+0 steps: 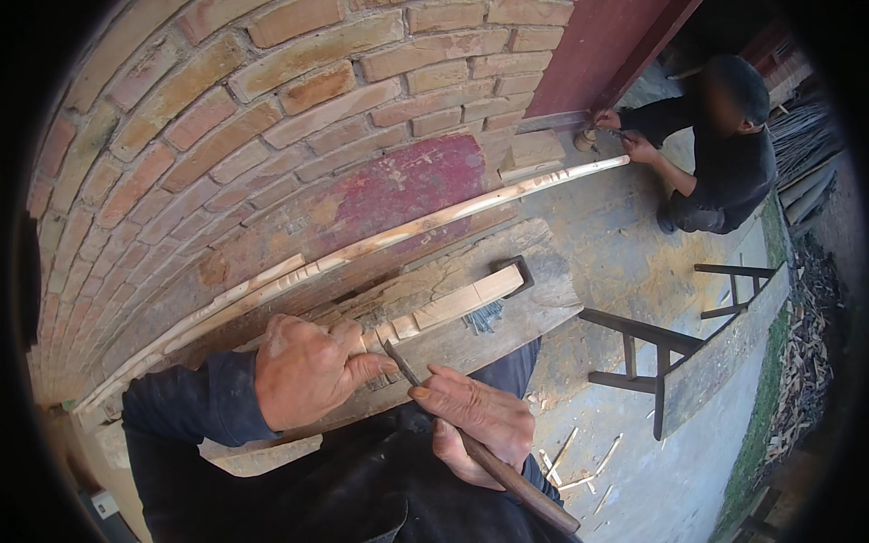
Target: The person uses a chisel to carve notches and decorative patterns into a wooden piece held on a workbench.
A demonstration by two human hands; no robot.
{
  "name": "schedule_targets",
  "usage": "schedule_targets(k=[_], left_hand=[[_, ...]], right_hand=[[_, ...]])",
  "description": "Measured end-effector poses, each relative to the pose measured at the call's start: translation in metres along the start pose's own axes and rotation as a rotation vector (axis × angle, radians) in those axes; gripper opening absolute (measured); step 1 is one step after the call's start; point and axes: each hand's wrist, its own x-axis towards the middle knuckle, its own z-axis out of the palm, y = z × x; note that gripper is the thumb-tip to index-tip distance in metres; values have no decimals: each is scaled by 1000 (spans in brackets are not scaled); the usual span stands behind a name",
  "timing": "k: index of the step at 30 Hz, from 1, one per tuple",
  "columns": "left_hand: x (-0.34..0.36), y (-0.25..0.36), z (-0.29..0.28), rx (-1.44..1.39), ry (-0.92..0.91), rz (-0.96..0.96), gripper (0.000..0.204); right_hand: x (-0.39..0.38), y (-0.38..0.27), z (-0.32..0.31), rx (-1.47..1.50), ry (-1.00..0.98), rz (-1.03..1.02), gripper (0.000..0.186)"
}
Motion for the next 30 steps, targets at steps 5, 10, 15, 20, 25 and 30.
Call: schedule_targets(k=[5, 10, 15, 20, 25, 30], left_hand=[[0, 3, 2, 8, 29, -4, 54], [-6, 8, 8, 11, 73, -14, 55], [-7, 9, 7, 6, 70, -10, 56], [-8, 7, 9, 49, 103, 48, 58], [-7, 5, 7, 83, 80, 76, 59], [-9, 8, 8, 115, 73, 74, 55]], right_hand=[[8, -6, -15, -19, -103, 117, 23], [41, -27, -34, -34, -224, 274, 22], [59, -34, -44, 7, -304, 389, 22], [78, -23, -53, 46, -411, 377, 24], [94, -4, -58, 122, -499, 314, 24], [104, 2, -57, 165, -572, 285, 25]])
